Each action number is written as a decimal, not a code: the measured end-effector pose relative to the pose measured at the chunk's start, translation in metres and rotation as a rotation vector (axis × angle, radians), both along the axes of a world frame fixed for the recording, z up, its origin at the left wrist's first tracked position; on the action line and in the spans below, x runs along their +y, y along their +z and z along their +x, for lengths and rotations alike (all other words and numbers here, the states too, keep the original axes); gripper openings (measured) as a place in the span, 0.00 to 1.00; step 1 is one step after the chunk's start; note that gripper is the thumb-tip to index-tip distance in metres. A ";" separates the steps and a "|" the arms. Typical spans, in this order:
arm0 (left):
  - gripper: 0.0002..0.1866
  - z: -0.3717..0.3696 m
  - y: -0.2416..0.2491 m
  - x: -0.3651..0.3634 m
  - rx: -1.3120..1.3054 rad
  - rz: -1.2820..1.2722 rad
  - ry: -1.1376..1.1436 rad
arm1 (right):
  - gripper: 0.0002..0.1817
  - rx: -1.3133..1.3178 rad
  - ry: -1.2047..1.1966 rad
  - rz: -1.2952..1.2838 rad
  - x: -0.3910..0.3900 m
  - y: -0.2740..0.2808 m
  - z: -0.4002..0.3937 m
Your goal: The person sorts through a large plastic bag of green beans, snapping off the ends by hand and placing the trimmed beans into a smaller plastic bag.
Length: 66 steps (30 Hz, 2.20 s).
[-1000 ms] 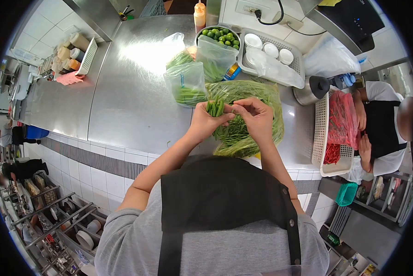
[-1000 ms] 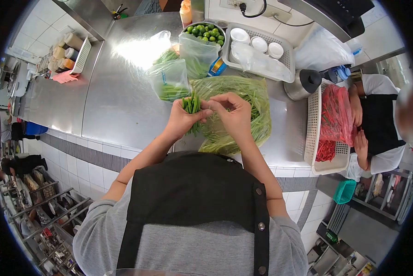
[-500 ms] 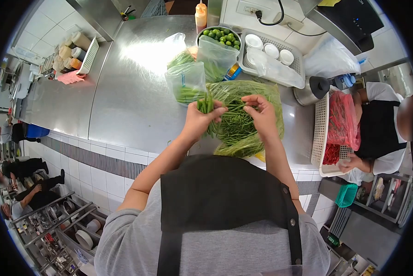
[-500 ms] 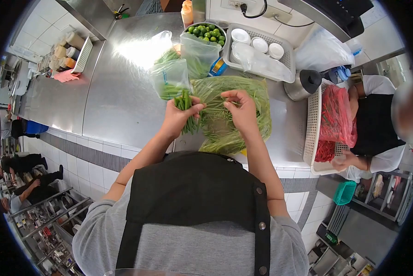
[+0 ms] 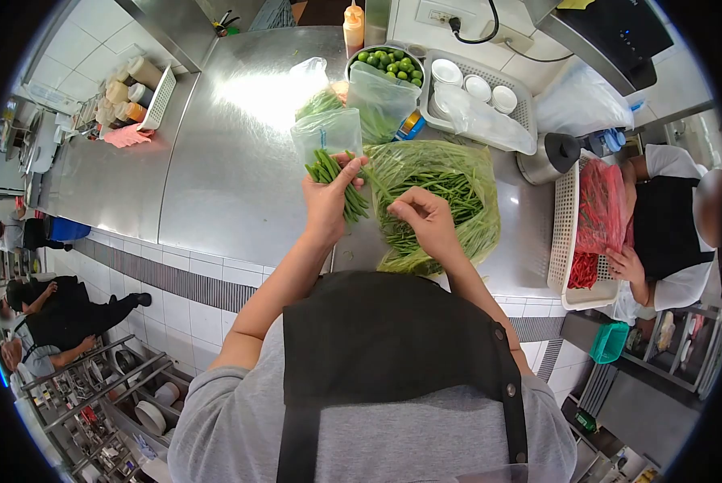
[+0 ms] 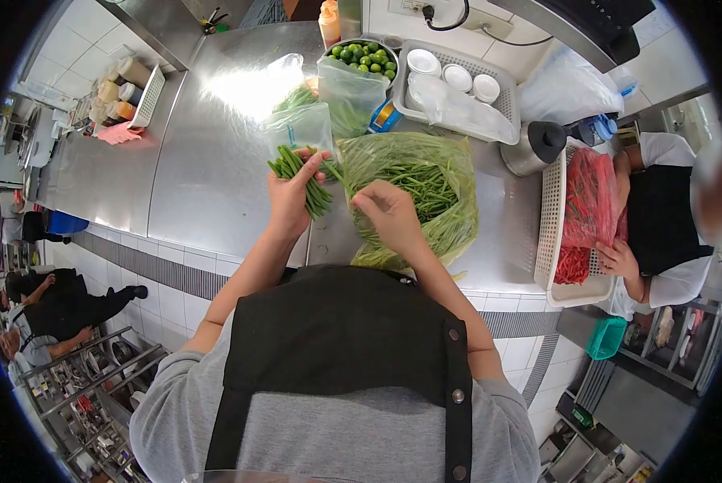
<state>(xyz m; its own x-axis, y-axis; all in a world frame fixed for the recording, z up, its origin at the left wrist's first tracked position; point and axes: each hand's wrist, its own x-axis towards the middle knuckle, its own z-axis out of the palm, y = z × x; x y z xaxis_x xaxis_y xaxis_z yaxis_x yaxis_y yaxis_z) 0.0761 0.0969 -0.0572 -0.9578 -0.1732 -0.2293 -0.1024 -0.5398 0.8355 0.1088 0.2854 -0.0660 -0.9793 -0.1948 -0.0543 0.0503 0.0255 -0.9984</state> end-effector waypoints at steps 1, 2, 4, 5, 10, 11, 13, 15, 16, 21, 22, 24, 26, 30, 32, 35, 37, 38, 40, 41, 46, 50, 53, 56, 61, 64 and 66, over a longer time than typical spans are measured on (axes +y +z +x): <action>0.08 0.001 0.000 0.000 0.000 0.000 0.000 | 0.07 0.084 -0.075 0.104 0.001 0.004 -0.001; 0.08 0.003 0.001 0.000 0.005 -0.006 -0.029 | 0.07 0.167 -0.153 0.209 0.002 0.008 -0.003; 0.08 0.007 0.003 0.003 0.011 -0.010 -0.064 | 0.09 0.174 -0.201 0.329 0.007 0.014 -0.008; 0.09 0.009 0.005 0.005 0.029 -0.027 -0.080 | 0.10 0.181 -0.242 0.446 0.010 0.015 -0.011; 0.09 0.006 0.007 0.007 0.055 -0.008 -0.071 | 0.13 0.199 -0.188 0.737 0.026 -0.007 -0.025; 0.09 0.005 0.004 0.005 0.047 0.047 -0.086 | 0.13 0.134 -0.131 0.845 0.025 -0.007 -0.025; 0.09 0.003 -0.002 0.002 0.040 0.103 -0.097 | 0.13 0.069 -0.070 0.952 0.022 -0.009 -0.025; 0.11 0.003 -0.003 0.000 -0.014 0.199 -0.130 | 0.10 0.316 -0.023 0.851 0.017 -0.023 -0.023; 0.11 0.005 -0.001 0.001 -0.015 0.199 -0.130 | 0.06 0.425 0.023 0.835 0.015 -0.028 -0.024; 0.13 0.010 -0.004 0.005 -0.100 0.240 -0.162 | 0.04 0.533 0.026 0.931 0.003 -0.045 -0.023; 0.13 0.011 -0.005 0.004 -0.098 0.238 -0.160 | 0.05 0.537 0.018 0.904 0.004 -0.048 -0.024; 0.15 0.012 -0.005 0.004 -0.158 0.203 -0.160 | 0.05 0.545 0.016 0.875 0.004 -0.043 -0.028; 0.16 0.012 -0.005 0.000 -0.195 0.144 -0.199 | 0.07 0.468 -0.158 0.531 0.005 -0.028 -0.030; 0.14 0.012 0.001 0.006 -0.203 0.096 -0.304 | 0.04 0.151 -0.288 0.012 0.008 0.002 -0.032; 0.14 0.012 0.012 0.011 -0.195 0.072 -0.367 | 0.03 0.070 -0.261 -0.065 0.011 0.021 -0.031; 0.13 0.014 0.017 0.020 -0.150 -0.004 -0.434 | 0.03 -0.021 -0.223 -0.140 0.011 0.024 -0.029; 0.13 0.014 0.017 0.022 -0.115 -0.054 -0.441 | 0.04 -0.030 -0.215 -0.137 0.010 0.022 -0.027; 0.12 0.013 0.016 0.022 -0.091 -0.077 -0.454 | 0.03 -0.035 -0.219 -0.152 0.009 0.021 -0.025; 0.12 0.013 0.017 0.021 -0.068 -0.101 -0.466 | 0.03 -0.041 -0.221 -0.168 0.009 0.017 -0.025; 0.12 0.013 0.018 0.021 -0.058 -0.120 -0.470 | 0.03 -0.074 -0.218 -0.201 0.011 0.012 -0.025; 0.12 0.014 0.016 0.019 -0.074 -0.154 -0.473 | 0.03 -0.145 -0.183 -0.330 0.015 0.014 -0.024; 0.13 0.016 0.015 0.019 -0.087 -0.107 -0.444 | 0.03 -0.038 -0.137 -0.125 0.014 0.018 -0.025; 0.13 0.015 0.011 0.019 -0.083 -0.112 -0.447 | 0.03 0.137 -0.157 0.047 0.013 0.014 -0.025; 0.12 0.011 0.008 0.017 -0.084 -0.105 -0.450 | 0.05 0.383 -0.222 0.263 0.004 0.020 -0.023; 0.12 0.012 0.011 0.015 -0.095 -0.096 -0.487 | 0.07 0.603 -0.335 0.487 0.013 -0.003 -0.029; 0.12 0.013 0.014 0.014 -0.115 -0.040 -0.477 | 0.13 0.391 -0.268 0.734 0.027 -0.009 -0.028; 0.11 0.012 0.015 0.013 -0.193 0.148 -0.384 | 0.17 0.141 -0.104 0.837 0.033 -0.011 -0.027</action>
<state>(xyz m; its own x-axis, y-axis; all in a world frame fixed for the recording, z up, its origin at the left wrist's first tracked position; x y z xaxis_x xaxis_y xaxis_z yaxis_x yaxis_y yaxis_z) 0.0876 0.1102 -0.0423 -0.8835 0.2345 -0.4055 -0.4649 -0.5448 0.6979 0.0817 0.3185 -0.0767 -0.9984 -0.0532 -0.0168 -0.0296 0.7598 -0.6495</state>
